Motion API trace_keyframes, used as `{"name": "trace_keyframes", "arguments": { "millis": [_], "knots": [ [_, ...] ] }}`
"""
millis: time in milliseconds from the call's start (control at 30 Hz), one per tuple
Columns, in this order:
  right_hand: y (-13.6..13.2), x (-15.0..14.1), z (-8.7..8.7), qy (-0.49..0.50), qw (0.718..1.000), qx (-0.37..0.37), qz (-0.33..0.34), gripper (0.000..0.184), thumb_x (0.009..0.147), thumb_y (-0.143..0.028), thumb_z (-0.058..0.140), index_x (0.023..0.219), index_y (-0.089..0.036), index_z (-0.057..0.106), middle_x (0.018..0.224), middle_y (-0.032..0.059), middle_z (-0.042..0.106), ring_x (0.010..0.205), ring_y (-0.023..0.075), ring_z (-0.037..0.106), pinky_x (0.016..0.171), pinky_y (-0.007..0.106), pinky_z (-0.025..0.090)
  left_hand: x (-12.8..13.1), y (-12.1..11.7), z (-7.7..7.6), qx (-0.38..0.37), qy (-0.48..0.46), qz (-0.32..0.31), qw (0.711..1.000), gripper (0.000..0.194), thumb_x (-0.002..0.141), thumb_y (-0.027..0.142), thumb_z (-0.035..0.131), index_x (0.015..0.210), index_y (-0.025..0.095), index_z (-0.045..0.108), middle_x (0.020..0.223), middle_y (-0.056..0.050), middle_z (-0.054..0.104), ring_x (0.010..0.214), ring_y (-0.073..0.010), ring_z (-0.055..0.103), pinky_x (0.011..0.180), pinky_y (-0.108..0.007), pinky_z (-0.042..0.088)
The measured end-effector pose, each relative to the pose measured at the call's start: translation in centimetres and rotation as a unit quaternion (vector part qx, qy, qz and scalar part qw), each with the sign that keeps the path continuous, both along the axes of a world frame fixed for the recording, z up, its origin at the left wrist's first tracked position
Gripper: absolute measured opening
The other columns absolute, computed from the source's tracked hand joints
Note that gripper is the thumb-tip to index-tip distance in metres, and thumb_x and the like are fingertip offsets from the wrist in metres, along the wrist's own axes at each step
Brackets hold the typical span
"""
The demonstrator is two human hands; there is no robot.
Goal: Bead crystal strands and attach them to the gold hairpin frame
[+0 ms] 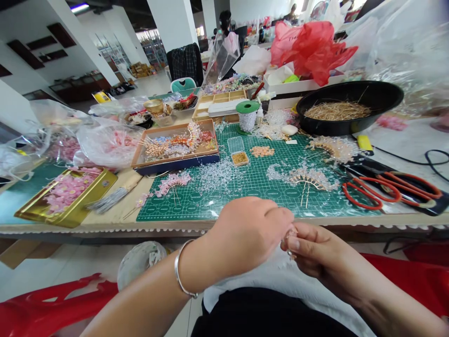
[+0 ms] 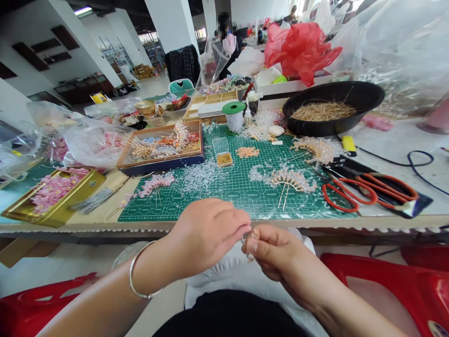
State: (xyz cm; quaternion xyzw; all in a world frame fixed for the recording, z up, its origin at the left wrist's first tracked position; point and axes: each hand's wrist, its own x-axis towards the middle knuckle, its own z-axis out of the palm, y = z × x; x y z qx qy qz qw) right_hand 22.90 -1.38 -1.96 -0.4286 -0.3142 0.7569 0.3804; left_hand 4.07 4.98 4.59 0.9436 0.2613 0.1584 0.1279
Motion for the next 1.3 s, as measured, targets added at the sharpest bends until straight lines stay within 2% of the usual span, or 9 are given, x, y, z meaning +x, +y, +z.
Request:
{"name": "trace_keyframes", "arguments": {
  "millis": [167,300,433,500,667,833,1000,1133,1300],
  "knots": [
    [0.4,-0.2,0.2,0.002,0.997,0.010,-0.071,0.039,0.076,-0.050,0.080,0.072,-0.019,0.057,0.053,-0.0097,0.027,0.049,0.0054,0.014,0.044,0.023,0.010,0.0,-2.2,-0.1,0.015,-0.061,0.026,0.998,0.026,0.100,0.021,0.044,0.094,0.012,0.068,0.072,-0.003,0.067,0.062,-0.0157,0.053,0.059,-0.032,0.034],
    [0.2,-0.7,0.8,0.005,0.994,0.022,-0.111,0.037,0.074,-0.050,0.082,0.073,-0.020,0.059,0.055,-0.0075,0.034,0.050,0.0062,0.019,0.046,0.023,0.015,0.1,-3.4,-1.1,-0.124,-0.147,0.022,0.981,0.018,0.096,0.020,0.050,0.088,0.013,0.065,0.066,0.001,0.063,0.059,-0.0125,0.053,0.060,-0.028,0.037],
    [-0.2,-0.8,1.2,0.017,0.991,0.024,-0.129,0.034,0.076,-0.048,0.081,0.074,-0.021,0.061,0.056,-0.0088,0.025,0.050,0.0067,0.013,0.044,0.023,0.012,0.0,-3.8,-2.6,-0.292,-0.200,0.134,0.926,0.015,0.093,0.028,0.057,0.088,0.017,0.066,0.053,0.008,0.041,0.048,-0.0093,0.040,0.051,-0.024,0.033],
    [-0.3,-0.7,1.4,0.022,0.992,0.024,-0.121,0.033,0.078,-0.050,0.079,0.076,-0.020,0.064,0.056,-0.0094,0.020,0.050,0.0069,0.010,0.043,0.023,0.010,-0.2,-3.6,-2.9,-0.327,-0.196,0.167,0.909,0.017,0.094,0.031,0.056,0.093,0.019,0.068,0.054,0.008,0.043,0.049,-0.0094,0.040,0.051,-0.023,0.033],
    [-0.2,0.1,1.4,-0.020,0.996,0.043,-0.073,0.033,0.085,-0.053,0.071,0.087,-0.020,0.068,0.056,-0.0088,0.023,0.050,0.0078,0.014,0.044,0.024,0.012,-1.2,-2.6,-2.0,-0.274,-0.141,0.142,0.941,0.020,0.096,0.024,0.053,0.099,0.023,0.073,0.083,0.002,0.073,0.070,-0.0119,0.060,0.068,-0.024,0.042],
    [0.0,1.1,1.2,-0.109,0.991,0.070,-0.013,0.032,0.085,-0.052,0.071,0.089,-0.021,0.066,0.057,-0.0085,0.030,0.052,0.0075,0.019,0.046,0.024,0.012,-1.9,-2.0,-0.9,-0.201,-0.098,0.109,0.969,0.020,0.097,0.024,0.052,0.096,0.022,0.072,0.079,0.003,0.074,0.066,-0.0121,0.060,0.067,-0.026,0.039],
    [0.0,1.1,1.4,-0.079,0.995,0.066,0.005,0.029,0.082,-0.050,0.076,0.087,-0.022,0.067,0.055,-0.0100,0.027,0.048,0.0056,0.016,0.044,0.023,0.009,-2.0,-2.0,-0.7,-0.208,-0.111,0.111,0.965,0.019,0.096,0.024,0.052,0.093,0.021,0.071,0.069,0.004,0.067,0.062,-0.0117,0.055,0.064,-0.027,0.036],
    [0.0,0.2,1.8,-0.026,0.997,0.052,-0.052,0.029,0.077,-0.048,0.080,0.084,-0.022,0.068,0.053,-0.0103,0.025,0.045,0.0052,0.014,0.041,0.023,0.010,-1.4,-2.2,-1.9,-0.323,-0.179,0.165,0.914,0.016,0.095,0.029,0.054,0.094,0.020,0.067,0.070,0.003,0.061,0.062,-0.0119,0.049,0.061,-0.026,0.036],
    [0.1,-1.3,1.2,-0.067,0.984,0.092,-0.136,0.031,0.078,-0.052,0.076,0.083,-0.023,0.066,0.053,-0.0081,0.033,0.045,0.0067,0.019,0.040,0.023,0.015,0.8,-3.0,-4.6,-0.545,-0.314,0.163,0.760,0.026,0.089,0.043,0.062,0.086,0.018,0.056,0.069,0.005,0.045,0.063,-0.0106,0.039,0.059,-0.025,0.033]
  ]
}}
